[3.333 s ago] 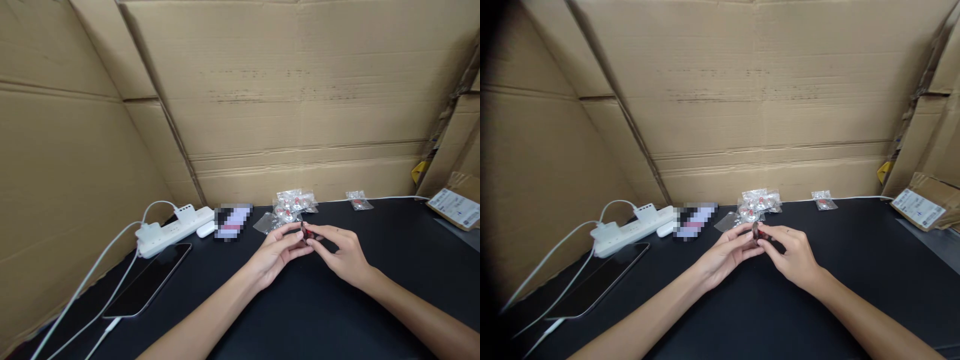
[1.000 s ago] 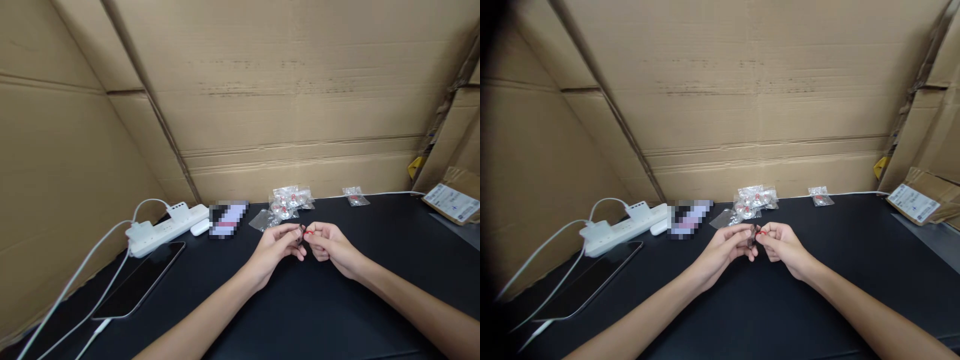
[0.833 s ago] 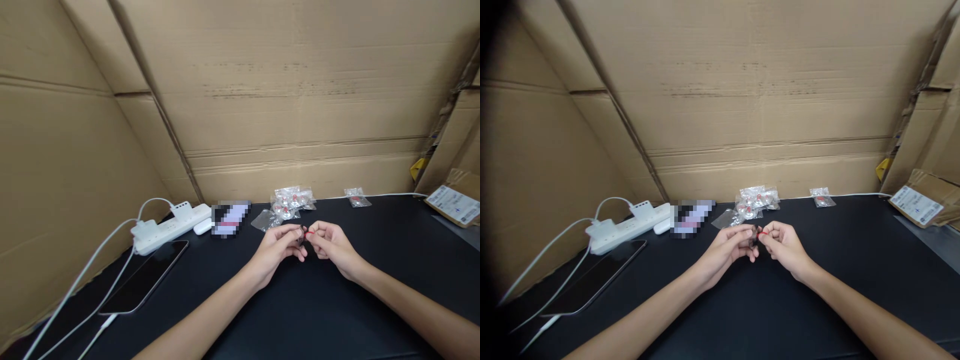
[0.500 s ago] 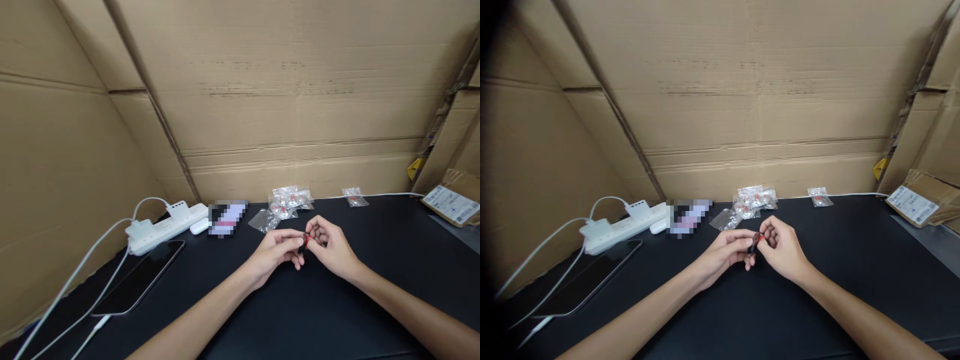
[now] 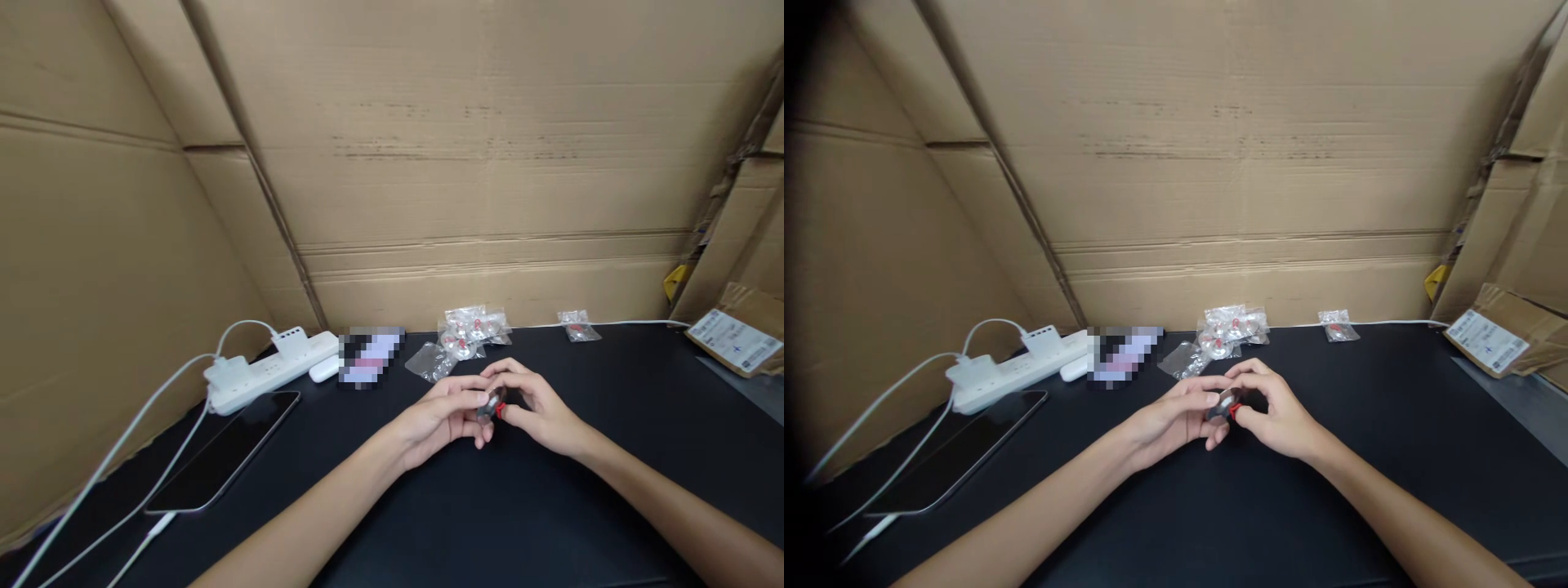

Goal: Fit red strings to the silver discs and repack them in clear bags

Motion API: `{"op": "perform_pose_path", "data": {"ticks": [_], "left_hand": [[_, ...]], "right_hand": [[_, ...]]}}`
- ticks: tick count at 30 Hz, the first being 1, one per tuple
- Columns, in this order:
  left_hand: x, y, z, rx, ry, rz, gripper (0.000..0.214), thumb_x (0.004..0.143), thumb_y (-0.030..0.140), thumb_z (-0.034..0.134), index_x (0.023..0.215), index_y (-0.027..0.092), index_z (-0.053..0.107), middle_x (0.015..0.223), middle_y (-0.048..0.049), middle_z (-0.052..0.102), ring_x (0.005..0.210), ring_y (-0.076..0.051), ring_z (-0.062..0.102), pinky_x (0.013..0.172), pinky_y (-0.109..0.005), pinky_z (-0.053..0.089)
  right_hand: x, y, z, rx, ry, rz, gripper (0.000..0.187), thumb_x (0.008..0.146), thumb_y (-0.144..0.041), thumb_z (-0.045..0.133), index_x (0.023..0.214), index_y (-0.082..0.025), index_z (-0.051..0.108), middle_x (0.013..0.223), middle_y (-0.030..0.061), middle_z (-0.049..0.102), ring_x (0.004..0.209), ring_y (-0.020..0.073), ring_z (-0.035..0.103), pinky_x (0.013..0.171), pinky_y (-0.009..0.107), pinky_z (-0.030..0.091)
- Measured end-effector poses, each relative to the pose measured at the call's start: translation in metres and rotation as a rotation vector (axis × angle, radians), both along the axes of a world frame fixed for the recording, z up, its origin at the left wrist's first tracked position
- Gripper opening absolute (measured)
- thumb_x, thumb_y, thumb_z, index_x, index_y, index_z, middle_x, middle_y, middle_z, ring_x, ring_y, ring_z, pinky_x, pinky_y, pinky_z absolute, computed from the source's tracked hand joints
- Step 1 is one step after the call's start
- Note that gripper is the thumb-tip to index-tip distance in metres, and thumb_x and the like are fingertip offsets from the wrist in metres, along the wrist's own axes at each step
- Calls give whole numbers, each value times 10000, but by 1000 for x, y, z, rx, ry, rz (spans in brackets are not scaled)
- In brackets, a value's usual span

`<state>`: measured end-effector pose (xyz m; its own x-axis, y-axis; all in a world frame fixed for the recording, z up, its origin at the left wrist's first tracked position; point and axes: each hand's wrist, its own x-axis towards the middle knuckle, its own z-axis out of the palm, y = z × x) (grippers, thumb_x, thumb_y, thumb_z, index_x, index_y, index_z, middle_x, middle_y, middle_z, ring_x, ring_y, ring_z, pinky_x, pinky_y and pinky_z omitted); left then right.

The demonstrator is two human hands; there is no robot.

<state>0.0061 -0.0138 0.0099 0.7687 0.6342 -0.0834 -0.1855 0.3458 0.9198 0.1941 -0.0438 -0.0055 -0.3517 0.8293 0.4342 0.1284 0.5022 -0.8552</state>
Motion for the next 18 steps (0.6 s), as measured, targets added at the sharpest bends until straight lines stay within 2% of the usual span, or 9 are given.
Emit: {"op": "perform_pose_path", "data": {"ticks": [6,10,12,15,18], "left_hand": [[-2,2,1,7,25,19,278,793,291,695,990,101,646,765,-55,601,650,-150,617,608,-273,476],[-2,2,3,12,16,70,249,812,313,674,946,105,646,797,-65,612,641,-137,600,591,-262,463],[-2,2,4,8,7,69,252,820,329,661,935,105,637,825,-87,634,630,-133,590,578,-258,457],[-2,0,5,-13,9,29,283,835,362,633,948,103,625,874,-128,665,625,-131,583,561,-247,449],[-2,0,4,-77,25,4,333,857,413,589,960,98,620,850,-127,667,607,-131,584,529,-233,439]], "right_hand": [[1,7,-7,-51,67,-46,48,769,-207,690,815,-205,701,1056,74,549,949,206,546,885,382,443],[0,9,-8,-125,181,-82,119,722,-273,754,794,-198,695,1027,72,558,921,201,552,803,346,468],[-1,7,-5,-205,248,-79,165,702,-301,775,777,-191,678,979,56,561,839,175,554,740,319,471],[-2,3,-1,-334,307,5,223,704,-333,782,772,-182,633,820,14,573,706,135,544,705,298,453],[-2,0,0,-413,321,111,252,730,-349,772,798,-177,601,716,-9,582,682,125,553,697,276,426]]}}
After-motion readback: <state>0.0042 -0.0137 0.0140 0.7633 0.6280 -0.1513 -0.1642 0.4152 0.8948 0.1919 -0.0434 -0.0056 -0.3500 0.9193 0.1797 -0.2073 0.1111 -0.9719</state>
